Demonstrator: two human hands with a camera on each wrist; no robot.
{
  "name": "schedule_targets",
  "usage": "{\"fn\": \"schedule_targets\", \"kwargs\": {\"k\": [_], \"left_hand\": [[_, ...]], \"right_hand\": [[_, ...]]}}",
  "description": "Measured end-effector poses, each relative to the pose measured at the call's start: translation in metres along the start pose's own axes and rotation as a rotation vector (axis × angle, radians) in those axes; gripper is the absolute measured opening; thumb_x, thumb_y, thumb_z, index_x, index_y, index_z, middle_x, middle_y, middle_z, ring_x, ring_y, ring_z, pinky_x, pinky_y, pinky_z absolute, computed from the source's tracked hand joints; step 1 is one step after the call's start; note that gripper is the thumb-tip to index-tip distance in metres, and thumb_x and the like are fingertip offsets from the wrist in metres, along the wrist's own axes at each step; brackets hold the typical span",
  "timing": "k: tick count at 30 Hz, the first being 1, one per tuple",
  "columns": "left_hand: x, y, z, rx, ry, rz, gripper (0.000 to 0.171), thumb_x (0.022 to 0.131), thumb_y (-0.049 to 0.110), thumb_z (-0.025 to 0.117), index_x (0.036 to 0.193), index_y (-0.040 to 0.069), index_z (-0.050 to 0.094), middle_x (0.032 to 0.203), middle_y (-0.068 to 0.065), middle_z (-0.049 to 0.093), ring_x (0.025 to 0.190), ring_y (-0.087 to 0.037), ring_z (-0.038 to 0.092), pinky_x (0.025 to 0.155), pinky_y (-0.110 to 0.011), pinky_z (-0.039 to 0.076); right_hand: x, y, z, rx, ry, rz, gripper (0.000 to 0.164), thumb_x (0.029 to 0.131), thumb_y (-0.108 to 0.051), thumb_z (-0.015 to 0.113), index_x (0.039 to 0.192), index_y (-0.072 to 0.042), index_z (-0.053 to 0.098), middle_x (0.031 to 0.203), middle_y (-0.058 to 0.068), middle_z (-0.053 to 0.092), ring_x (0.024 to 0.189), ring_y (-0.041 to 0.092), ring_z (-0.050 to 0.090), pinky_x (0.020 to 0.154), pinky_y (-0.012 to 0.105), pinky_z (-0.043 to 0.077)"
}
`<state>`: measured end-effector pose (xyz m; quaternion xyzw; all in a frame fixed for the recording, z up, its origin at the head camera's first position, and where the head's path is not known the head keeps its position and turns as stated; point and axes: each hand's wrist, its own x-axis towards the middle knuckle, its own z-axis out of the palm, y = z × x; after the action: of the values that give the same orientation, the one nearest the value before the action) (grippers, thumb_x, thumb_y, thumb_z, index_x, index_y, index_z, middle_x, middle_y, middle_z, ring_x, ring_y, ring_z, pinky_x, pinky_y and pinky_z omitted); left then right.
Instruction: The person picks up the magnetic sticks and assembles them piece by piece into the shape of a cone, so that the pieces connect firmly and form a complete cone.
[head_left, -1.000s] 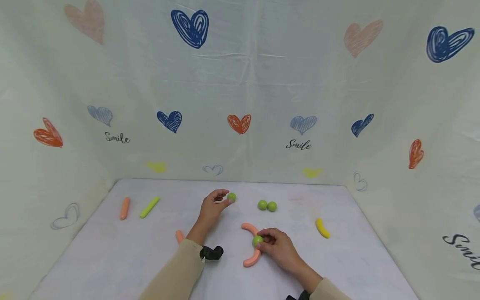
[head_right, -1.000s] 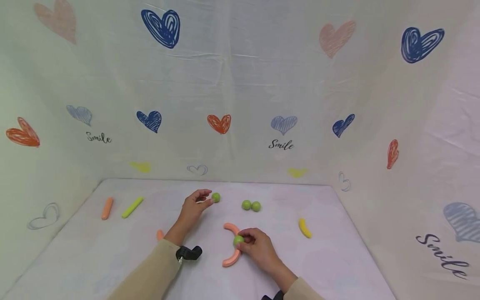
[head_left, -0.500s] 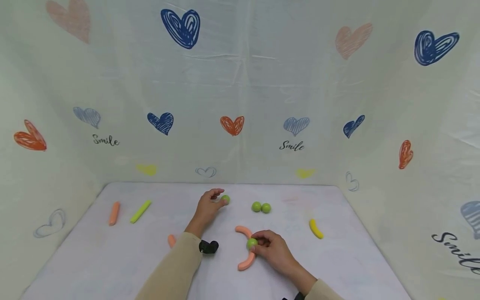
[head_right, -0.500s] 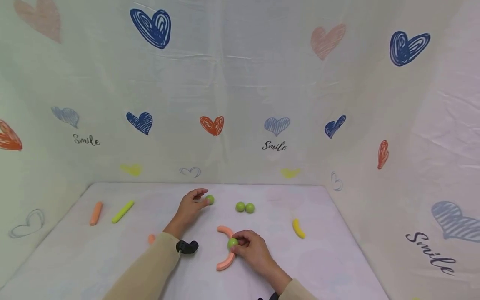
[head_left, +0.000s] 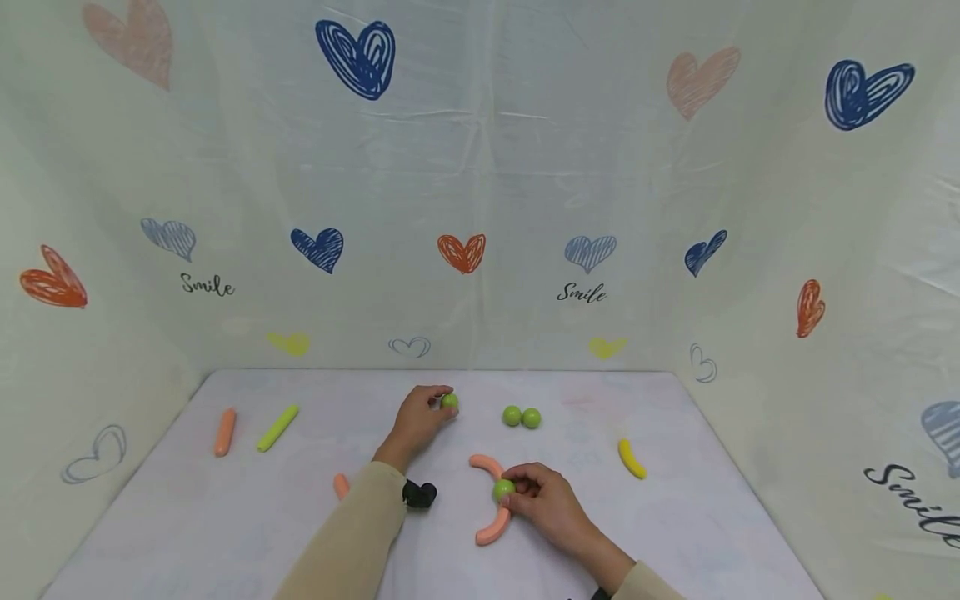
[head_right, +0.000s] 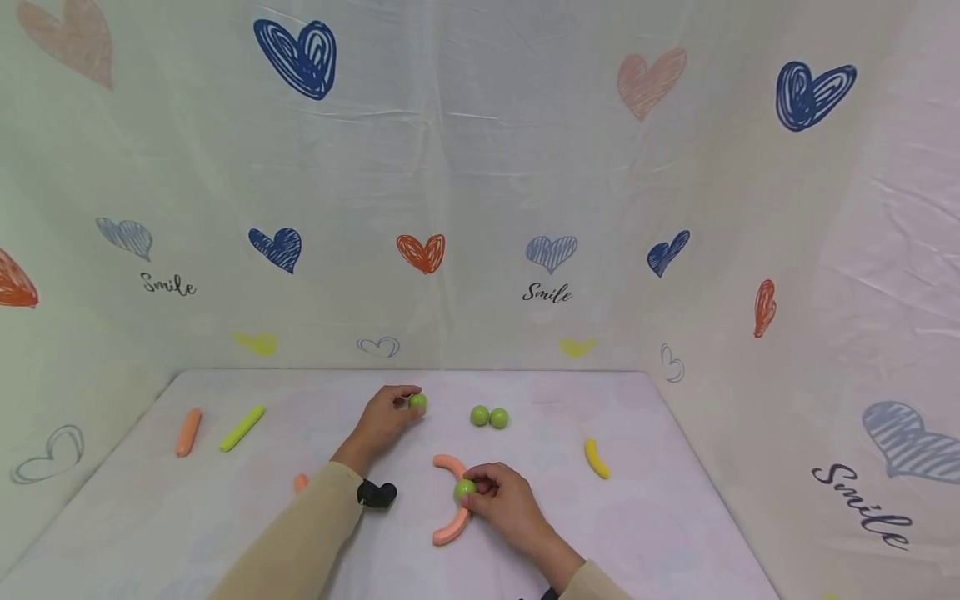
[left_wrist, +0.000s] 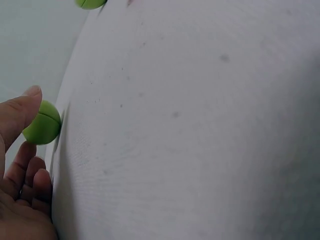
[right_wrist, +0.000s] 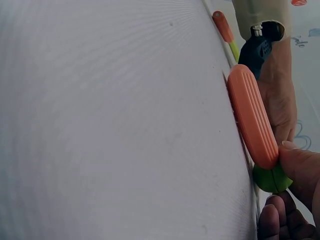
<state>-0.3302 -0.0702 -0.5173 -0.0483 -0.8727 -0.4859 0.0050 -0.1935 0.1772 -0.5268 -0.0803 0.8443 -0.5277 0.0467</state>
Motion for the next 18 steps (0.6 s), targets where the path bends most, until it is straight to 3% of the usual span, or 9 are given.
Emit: {"fn": "schedule_targets", "kwargs": {"k": [7, 10, 18], "left_hand": [[-0.002, -0.0019, 0.0005, 0.021, -0.003, -0.004, 0.019, 0.093, 0.017, 0.081, 0.108, 0.015, 0.069, 0.117, -0.008, 0.065, 0.111, -0.027, 0.059, 0.099, -0.046, 0.049], [-0.0034, -0.0037, -0.0001, 0.03, -0.007, 0.01, 0.021, 0.093, 0.014, 0.081, 0.11, 0.014, 0.068, 0.113, -0.006, 0.066, 0.106, -0.024, 0.058, 0.095, -0.044, 0.05], [-0.01, -0.0071, -0.0036, 0.104, -0.011, 0.089, 0.029, 0.093, 0.006, 0.079, 0.122, 0.01, 0.074, 0.124, -0.011, 0.068, 0.113, -0.027, 0.063, 0.102, -0.047, 0.053]], "right_hand": [[-0.0006, -0.0009, 0.0009, 0.001, -0.004, 0.0, 0.031, 0.09, -0.022, 0.085, 0.117, -0.009, 0.076, 0.098, 0.004, 0.068, 0.083, 0.011, 0.059, 0.071, 0.021, 0.05], [-0.0006, -0.0006, 0.0012, 0.001, -0.006, -0.001, 0.031, 0.09, -0.021, 0.085, 0.118, -0.009, 0.076, 0.1, 0.004, 0.068, 0.084, 0.011, 0.059, 0.071, 0.021, 0.05], [0.0002, -0.0001, 0.0009, -0.019, -0.004, -0.001, 0.032, 0.089, -0.022, 0.086, 0.117, -0.01, 0.076, 0.098, 0.004, 0.067, 0.082, 0.012, 0.058, 0.069, 0.021, 0.049]]}}
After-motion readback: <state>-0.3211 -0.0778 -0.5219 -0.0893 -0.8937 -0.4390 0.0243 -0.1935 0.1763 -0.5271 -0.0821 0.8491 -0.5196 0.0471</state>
